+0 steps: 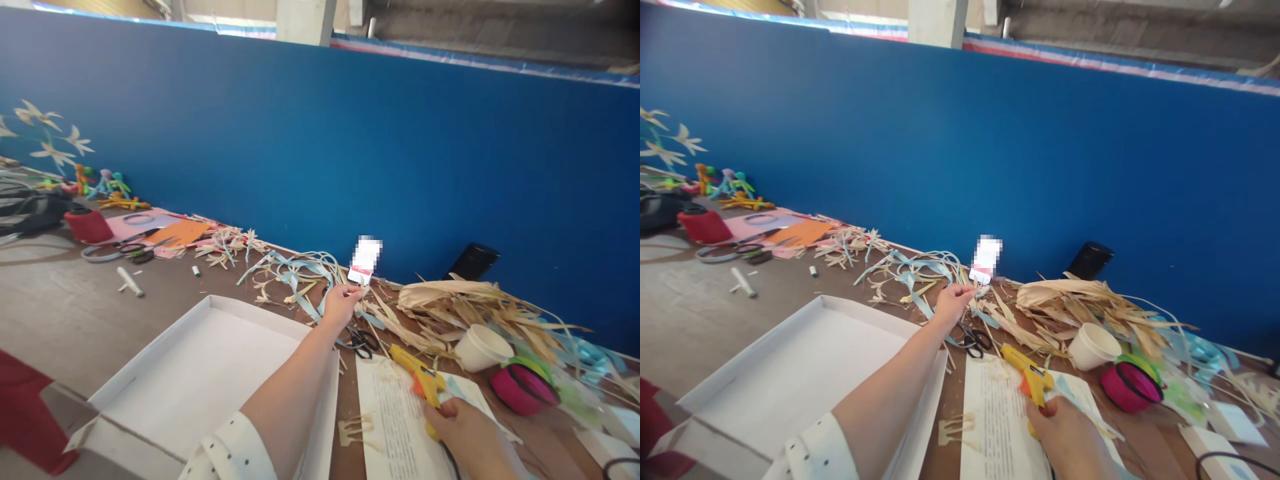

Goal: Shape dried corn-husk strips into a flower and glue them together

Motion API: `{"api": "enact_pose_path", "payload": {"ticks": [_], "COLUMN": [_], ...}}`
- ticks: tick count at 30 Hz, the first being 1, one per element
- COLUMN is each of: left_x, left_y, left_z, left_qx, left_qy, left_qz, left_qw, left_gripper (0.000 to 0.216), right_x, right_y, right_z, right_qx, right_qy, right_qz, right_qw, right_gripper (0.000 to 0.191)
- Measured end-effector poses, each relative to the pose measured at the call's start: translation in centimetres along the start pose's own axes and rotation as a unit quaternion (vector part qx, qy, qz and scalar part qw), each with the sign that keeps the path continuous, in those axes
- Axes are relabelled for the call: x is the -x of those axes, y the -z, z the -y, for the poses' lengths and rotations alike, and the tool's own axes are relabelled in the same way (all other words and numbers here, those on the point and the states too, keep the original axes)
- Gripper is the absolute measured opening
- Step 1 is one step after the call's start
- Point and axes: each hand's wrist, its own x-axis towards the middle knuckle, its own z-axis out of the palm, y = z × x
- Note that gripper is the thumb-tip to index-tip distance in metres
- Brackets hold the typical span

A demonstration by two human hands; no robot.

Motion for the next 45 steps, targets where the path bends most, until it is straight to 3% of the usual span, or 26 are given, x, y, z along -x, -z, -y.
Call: {"api": "enact_pose_path", "payload": {"ticks": [5,10,12,14,15,18,22,25,27,29,31,32,34,36,37,40,45], "left_x": [0.0,0.2,0.3,0.5,0.5,0.6,0.7,0.6,0.7,0.8,0.8,0.8,0.7,0.5,0.4,0.1,0.2], "left_y": [0.0,0.1,0.2,0.2,0.2,0.2,0.3,0.1,0.0,0.0,0.1,0.1,0.4,0.7,0.8,0.9,0.6], "left_z": [-0.2,-0.4,-0.5,-0.6,-0.6,-0.7,-0.7,-0.7,-0.7,-0.9,-1.2,-1.4,-1.6,-1.8,-1.8,-1.6,-1.5], "left_qx": [-0.002,-0.020,-0.025,-0.020,-0.016,-0.013,-0.007,-0.002,0.008,0.026,0.063,0.083,0.118,0.127,0.131,0.126,0.093], "left_qy": [0.022,-0.007,-0.001,0.006,0.009,0.008,0.011,0.010,0.011,0.017,0.032,0.039,0.045,0.050,0.049,0.054,0.048], "left_qz": [0.002,0.003,0.005,0.008,0.011,0.018,0.019,0.017,0.011,0.010,0.024,0.032,0.035,0.033,0.034,0.035,0.056], "left_qw": [1.000,1.000,1.000,1.000,1.000,1.000,1.000,1.000,1.000,0.999,0.997,0.995,0.991,0.990,0.990,0.990,0.993], "left_gripper": [0.023,0.021,0.021,0.023,0.025,0.027,0.029,0.029,0.029,0.029,0.032,0.033,0.034,0.034,0.034,0.033,0.029], "right_x": [-0.2,2.4,4.2,5.7,6.1,6.5,5.8,5.6,5.5,5.2,4.1,3.3,1.2,-1.0,-2.0,-4.2,-5.9], "right_y": [0.3,2.1,2.5,2.7,2.7,2.8,3.0,3.4,3.9,4.4,4.6,4.5,3.8,2.7,2.1,0.2,-1.5], "right_z": [-1.4,-0.1,1.4,3.4,4.3,6.3,6.8,7.1,7.8,9.1,10.8,11.8,13.8,15.6,16.3,17.1,16.3], "right_qx": [0.013,0.081,0.144,0.186,0.191,0.179,0.172,0.165,0.113,-0.017,-0.222,-0.335,-0.529,-0.639,-0.661,-0.661,-0.621], "right_qy": [-0.008,-0.020,0.067,0.200,0.259,0.369,0.405,0.410,0.402,0.369,0.304,0.263,0.182,0.123,0.108,0.093,0.089], "right_qz": [-0.071,-0.060,-0.188,-0.328,-0.358,-0.370,-0.350,-0.338,-0.305,-0.247,-0.180,-0.153,-0.126,-0.139,-0.149,-0.170,-0.203], "right_qw": [0.997,0.995,0.969,0.904,0.876,0.834,0.827,0.831,0.856,0.896,0.909,0.892,0.819,0.746,0.728,0.725,0.752], "right_gripper": [0.031,0.043,0.044,0.048,0.051,0.057,0.060,0.051,0.040,0.030,0.027,0.030,0.037,0.036,0.036,0.040,0.046]}}
